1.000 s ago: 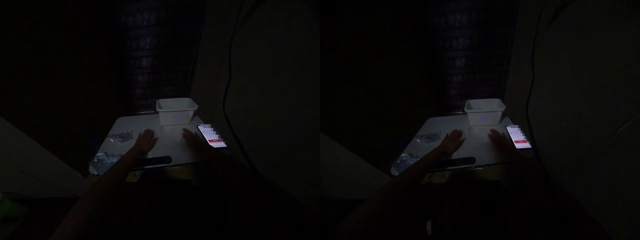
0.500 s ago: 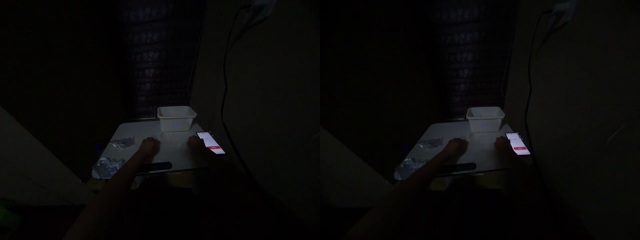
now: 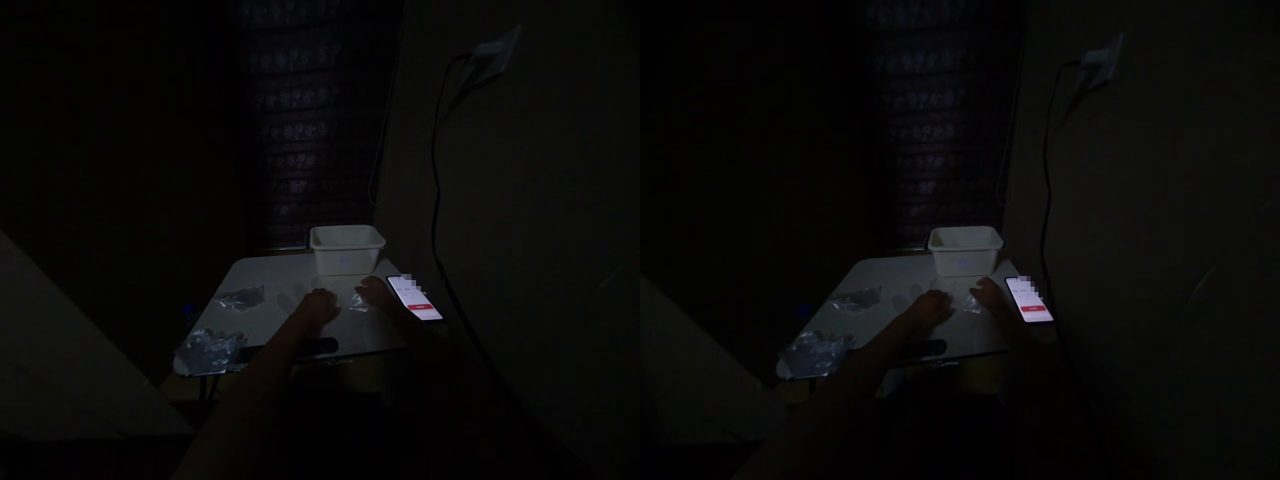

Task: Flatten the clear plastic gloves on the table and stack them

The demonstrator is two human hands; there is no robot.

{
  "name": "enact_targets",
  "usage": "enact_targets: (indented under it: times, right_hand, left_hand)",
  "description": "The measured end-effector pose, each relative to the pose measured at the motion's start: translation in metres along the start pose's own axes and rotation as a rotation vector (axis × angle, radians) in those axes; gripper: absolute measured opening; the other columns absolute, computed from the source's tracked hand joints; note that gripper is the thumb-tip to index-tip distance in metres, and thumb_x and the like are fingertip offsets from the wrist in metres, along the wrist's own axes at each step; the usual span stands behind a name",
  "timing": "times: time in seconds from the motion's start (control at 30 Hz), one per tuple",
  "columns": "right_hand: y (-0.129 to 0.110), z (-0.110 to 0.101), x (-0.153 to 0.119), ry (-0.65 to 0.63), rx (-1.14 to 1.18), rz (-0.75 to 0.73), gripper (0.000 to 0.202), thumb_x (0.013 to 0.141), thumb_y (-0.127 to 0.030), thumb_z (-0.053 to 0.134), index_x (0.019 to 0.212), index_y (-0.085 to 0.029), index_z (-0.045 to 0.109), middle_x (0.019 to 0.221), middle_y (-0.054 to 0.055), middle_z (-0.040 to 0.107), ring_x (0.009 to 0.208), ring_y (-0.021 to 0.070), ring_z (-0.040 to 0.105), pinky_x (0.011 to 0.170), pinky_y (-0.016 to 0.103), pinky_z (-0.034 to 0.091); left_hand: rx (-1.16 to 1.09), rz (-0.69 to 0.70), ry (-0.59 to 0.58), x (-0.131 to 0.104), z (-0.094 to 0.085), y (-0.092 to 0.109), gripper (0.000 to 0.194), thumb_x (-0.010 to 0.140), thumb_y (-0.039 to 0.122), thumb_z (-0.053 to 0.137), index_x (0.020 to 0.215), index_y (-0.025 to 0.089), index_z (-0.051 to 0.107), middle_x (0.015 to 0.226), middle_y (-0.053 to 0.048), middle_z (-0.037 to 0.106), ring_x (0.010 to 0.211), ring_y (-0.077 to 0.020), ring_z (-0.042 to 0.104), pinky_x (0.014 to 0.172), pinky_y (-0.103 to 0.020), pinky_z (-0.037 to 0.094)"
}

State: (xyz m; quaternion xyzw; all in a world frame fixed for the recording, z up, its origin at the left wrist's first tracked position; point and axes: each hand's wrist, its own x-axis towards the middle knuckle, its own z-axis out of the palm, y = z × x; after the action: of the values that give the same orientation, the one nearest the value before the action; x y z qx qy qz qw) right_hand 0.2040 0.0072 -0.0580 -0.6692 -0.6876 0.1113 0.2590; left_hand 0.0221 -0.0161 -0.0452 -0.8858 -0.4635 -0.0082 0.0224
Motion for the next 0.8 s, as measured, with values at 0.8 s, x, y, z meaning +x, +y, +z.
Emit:
enact_targets:
  times: [0.8]
  right_hand:
    - [-0.020,-0.014,-0.022,-0.135,-0.214,0.052,0.039,0.067,-0.011,0.040,0.105,-0.017,0.048,0.097,0.008,0.060,0.088,0.0161,0.055,0.069,0.022,0.041]
  left_hand:
    - [0.020,-0.053,-0.026,0.001,-0.007,0.018,0.028,0.078,0.024,0.031,0.096,0.017,0.051,0.100,-0.011,0.053,0.089,-0.0213,0.050,0.068,-0.034,0.042]
